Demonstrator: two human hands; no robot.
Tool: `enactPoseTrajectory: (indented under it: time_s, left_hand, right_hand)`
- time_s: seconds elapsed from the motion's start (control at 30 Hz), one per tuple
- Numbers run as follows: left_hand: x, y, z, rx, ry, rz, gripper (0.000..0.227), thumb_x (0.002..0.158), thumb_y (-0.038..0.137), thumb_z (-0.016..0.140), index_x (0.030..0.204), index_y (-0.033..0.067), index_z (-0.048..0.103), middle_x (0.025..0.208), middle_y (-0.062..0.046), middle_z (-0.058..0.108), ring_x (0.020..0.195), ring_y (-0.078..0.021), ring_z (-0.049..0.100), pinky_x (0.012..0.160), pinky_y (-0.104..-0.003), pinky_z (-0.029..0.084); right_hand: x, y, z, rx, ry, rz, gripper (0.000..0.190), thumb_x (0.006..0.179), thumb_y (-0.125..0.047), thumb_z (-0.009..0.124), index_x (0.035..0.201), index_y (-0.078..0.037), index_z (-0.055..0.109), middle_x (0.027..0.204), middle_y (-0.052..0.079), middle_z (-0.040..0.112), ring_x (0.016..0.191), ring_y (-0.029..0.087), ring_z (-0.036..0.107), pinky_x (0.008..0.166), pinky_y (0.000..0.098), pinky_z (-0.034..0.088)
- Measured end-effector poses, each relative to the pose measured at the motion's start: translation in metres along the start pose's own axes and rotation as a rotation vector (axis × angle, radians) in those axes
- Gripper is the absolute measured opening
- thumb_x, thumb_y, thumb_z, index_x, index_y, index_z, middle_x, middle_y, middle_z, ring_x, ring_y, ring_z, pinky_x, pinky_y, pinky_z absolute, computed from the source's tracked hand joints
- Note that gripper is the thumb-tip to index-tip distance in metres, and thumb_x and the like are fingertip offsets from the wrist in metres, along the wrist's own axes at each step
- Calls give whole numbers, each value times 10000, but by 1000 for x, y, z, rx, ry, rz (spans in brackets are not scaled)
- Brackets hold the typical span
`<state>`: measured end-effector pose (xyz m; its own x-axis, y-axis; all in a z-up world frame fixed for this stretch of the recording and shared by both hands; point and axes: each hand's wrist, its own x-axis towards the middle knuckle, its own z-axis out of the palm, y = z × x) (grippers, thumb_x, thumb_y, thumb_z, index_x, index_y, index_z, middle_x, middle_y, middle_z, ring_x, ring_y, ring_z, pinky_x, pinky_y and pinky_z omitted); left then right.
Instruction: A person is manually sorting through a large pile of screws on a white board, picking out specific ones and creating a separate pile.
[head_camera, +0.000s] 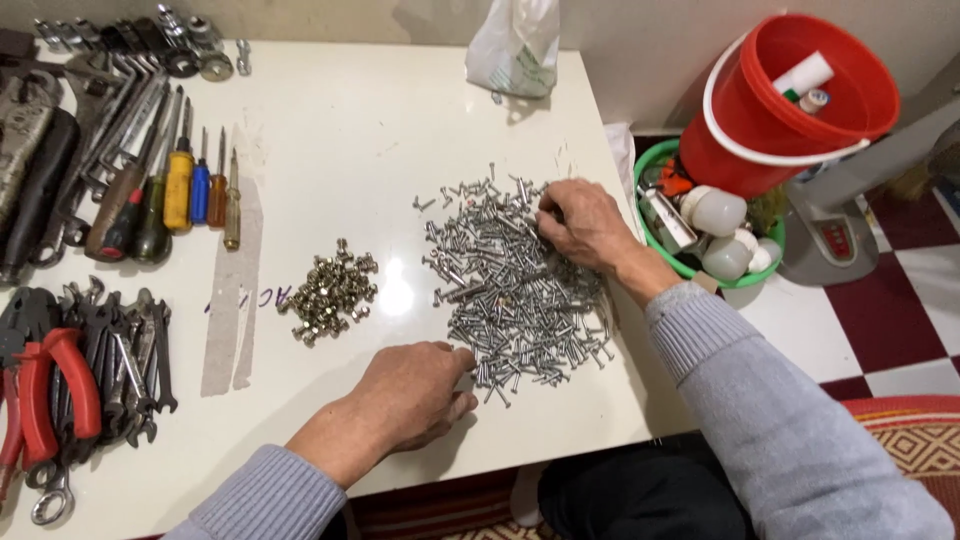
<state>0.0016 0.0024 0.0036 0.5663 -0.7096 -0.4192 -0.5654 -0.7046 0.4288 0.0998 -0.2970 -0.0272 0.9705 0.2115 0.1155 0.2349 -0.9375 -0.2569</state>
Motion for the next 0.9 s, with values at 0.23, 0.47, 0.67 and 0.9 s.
enactPoseTrajectory:
  time_s: [0.23,0.47,0.67,0.9]
  left_hand:
    - [1,-4,2,-34,5,29,248,970,315,663,1128,124,651,879,-36,702,669,-175,686,636,-269,598]
    - [4,-2,6,-38,-84,9,241,1024,347,605,1141,138,635,895,-23,667,666,-153,627,661,-268,575]
    - [10,-11,17,-142,-78,60,232,1046,353,600,1067,129,653,854,-41,650,622,-174,594,625,-303,569]
    - [1,-17,0,-179,-23,14,389,961,330,711,1278,122,623,970,-120,681,798,-272,699,746,-396,608]
  right_hand:
    - [-8,-31,-28,294,-31,190,66,893,-66,679,857,-42,630,819,69,696,637,164,656,596,277,592]
    - [19,-32,-48,512,104,294,67,954,-133,660,968,-86,706,876,60,687,703,140,603,579,255,523]
    - [97,-15,-87,565,418,222,62,953,-46,653,1003,-41,688,887,73,687,740,139,632,630,238,551]
    - [186,4,-117,526,507,273,78,907,-76,718,979,-67,747,823,7,708,673,77,641,603,180,574]
